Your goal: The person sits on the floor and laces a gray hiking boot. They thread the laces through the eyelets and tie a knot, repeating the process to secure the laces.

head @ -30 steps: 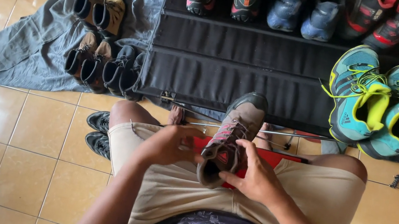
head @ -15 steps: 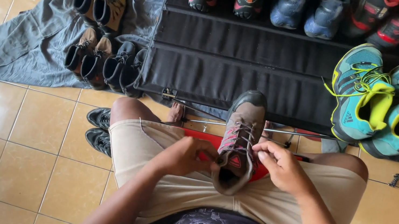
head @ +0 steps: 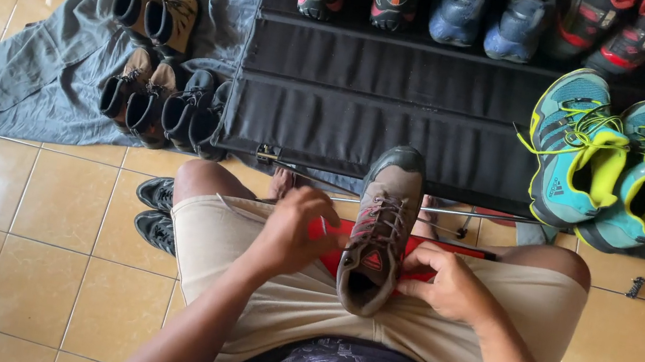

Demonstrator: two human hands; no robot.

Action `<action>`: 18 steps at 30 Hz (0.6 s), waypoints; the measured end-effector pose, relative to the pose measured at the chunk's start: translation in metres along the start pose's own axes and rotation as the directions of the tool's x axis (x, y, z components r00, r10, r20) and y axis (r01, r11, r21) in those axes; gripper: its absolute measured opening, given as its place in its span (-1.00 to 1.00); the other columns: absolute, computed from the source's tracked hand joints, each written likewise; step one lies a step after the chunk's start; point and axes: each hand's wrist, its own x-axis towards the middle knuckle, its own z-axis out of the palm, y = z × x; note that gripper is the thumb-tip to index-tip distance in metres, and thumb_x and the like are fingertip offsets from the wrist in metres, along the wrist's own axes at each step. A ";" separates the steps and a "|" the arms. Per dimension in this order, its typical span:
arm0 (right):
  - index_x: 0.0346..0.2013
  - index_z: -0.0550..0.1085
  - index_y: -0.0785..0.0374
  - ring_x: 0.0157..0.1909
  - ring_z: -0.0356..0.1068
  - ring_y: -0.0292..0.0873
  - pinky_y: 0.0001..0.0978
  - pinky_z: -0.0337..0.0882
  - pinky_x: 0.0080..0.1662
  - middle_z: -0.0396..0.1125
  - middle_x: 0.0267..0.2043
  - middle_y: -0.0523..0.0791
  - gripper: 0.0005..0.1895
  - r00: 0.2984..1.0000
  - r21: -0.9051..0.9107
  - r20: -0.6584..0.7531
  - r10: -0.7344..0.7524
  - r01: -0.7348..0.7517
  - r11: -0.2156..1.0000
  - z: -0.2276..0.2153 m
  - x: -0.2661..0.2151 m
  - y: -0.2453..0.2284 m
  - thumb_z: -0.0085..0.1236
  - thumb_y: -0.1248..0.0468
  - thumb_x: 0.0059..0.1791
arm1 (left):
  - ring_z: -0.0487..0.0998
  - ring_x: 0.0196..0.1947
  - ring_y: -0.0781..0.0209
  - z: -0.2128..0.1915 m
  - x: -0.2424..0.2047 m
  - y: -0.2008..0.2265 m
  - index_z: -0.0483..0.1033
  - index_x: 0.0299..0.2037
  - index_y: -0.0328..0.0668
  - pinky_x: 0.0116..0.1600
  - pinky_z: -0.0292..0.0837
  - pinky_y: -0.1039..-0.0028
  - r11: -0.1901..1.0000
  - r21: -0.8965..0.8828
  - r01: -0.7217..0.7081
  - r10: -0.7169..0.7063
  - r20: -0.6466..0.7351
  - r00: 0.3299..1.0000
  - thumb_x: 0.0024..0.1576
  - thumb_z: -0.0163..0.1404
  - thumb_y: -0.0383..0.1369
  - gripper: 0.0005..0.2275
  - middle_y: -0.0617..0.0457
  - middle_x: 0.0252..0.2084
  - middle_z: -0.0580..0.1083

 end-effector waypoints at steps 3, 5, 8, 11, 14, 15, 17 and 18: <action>-0.37 0.66 0.19 -0.03 0.50 -0.09 -0.19 0.43 0.11 0.51 -0.25 -0.17 -0.85 1.000 0.016 0.016 -0.006 0.006 1.000 0.004 0.004 0.012 0.47 0.25 -0.17 | 0.57 -0.01 -0.29 -0.005 -0.001 0.048 0.43 0.05 -0.17 0.13 0.46 -0.05 0.965 0.029 0.259 -0.249 0.401 0.882 -0.18 0.34 0.02 -0.34 -0.28 -0.03 0.52; -0.42 0.64 0.15 -0.11 0.50 -0.15 -0.21 0.46 0.02 0.48 -0.32 -0.19 -0.89 0.998 -0.014 0.058 -0.018 0.018 1.000 -0.002 -0.002 0.001 0.43 0.25 -0.17 | 0.59 -0.04 -0.26 0.030 -0.012 0.029 0.29 0.09 -0.02 0.11 0.49 0.00 0.951 0.123 0.285 -0.311 0.403 0.861 -0.18 0.34 -0.04 -0.33 -0.19 -0.01 0.47; -0.46 0.60 0.14 -0.24 0.48 -0.23 -0.25 0.49 -0.10 0.45 -0.43 -0.22 -0.96 0.995 -0.031 0.095 0.005 -0.002 1.000 -0.005 -0.004 0.003 0.34 0.29 -0.17 | 0.61 -0.08 -0.27 0.052 -0.020 0.028 0.11 0.15 0.13 0.06 0.53 0.03 0.911 0.257 0.322 -0.399 0.357 0.844 -0.15 0.29 -0.20 -0.31 -0.11 0.00 0.39; -0.39 0.58 0.16 -0.31 0.45 -0.24 -0.28 0.47 -0.17 0.44 -0.47 -0.21 -0.91 0.996 0.016 0.073 0.042 -0.043 0.999 -0.004 -0.006 -0.004 0.21 0.35 -0.18 | 0.47 0.11 -0.36 0.049 -0.018 0.057 0.22 0.12 0.04 0.14 0.40 -0.05 0.930 0.365 0.050 -0.130 0.199 0.971 0.00 0.12 -0.36 -0.52 -0.22 0.09 0.34; -0.32 0.58 0.15 -0.33 0.44 -0.23 -0.31 0.45 -0.23 0.43 -0.50 -0.20 -0.83 0.996 0.048 0.072 0.048 -0.052 0.997 -0.006 -0.005 -0.004 0.16 0.37 -0.19 | 0.30 0.34 -0.40 0.050 -0.011 0.075 0.44 -0.03 -0.07 0.31 0.19 -0.13 0.816 0.512 -0.268 0.246 0.111 0.963 0.09 0.06 -0.41 -0.76 -0.36 0.19 0.33; -0.31 0.58 0.13 -0.35 0.43 -0.25 -0.32 0.44 -0.26 0.42 -0.51 -0.20 -0.83 0.995 0.046 0.089 0.049 -0.053 0.998 -0.008 -0.003 -0.001 0.17 0.36 -0.18 | 0.27 0.38 -0.39 0.051 -0.008 0.077 0.51 -0.15 -0.09 0.35 0.12 -0.14 0.766 0.562 -0.312 0.296 0.122 0.947 0.06 0.11 -0.40 -0.82 -0.39 0.21 0.34; -0.32 0.58 0.14 -0.38 0.40 -0.28 -0.37 0.42 -0.29 0.42 -0.52 -0.22 -0.88 0.995 0.068 0.101 0.026 -0.033 0.997 -0.011 -0.004 -0.008 0.24 0.32 -0.14 | 0.31 0.34 -0.38 0.053 -0.008 0.073 0.49 -0.17 -0.13 0.31 0.17 -0.12 0.764 0.547 -0.341 0.343 0.103 0.934 0.08 0.06 -0.41 -0.87 -0.39 0.19 0.35; -0.32 0.58 0.15 -0.41 0.37 -0.32 -0.42 0.40 -0.31 0.42 -0.54 -0.24 -0.90 0.994 0.091 0.109 0.007 -0.017 0.996 -0.013 -0.004 -0.011 0.31 0.28 -0.11 | 0.35 0.31 -0.38 0.055 -0.006 0.071 0.47 -0.20 -0.17 0.26 0.22 -0.10 0.761 0.530 -0.374 0.391 0.086 0.916 0.11 0.01 -0.41 -0.90 -0.39 0.18 0.36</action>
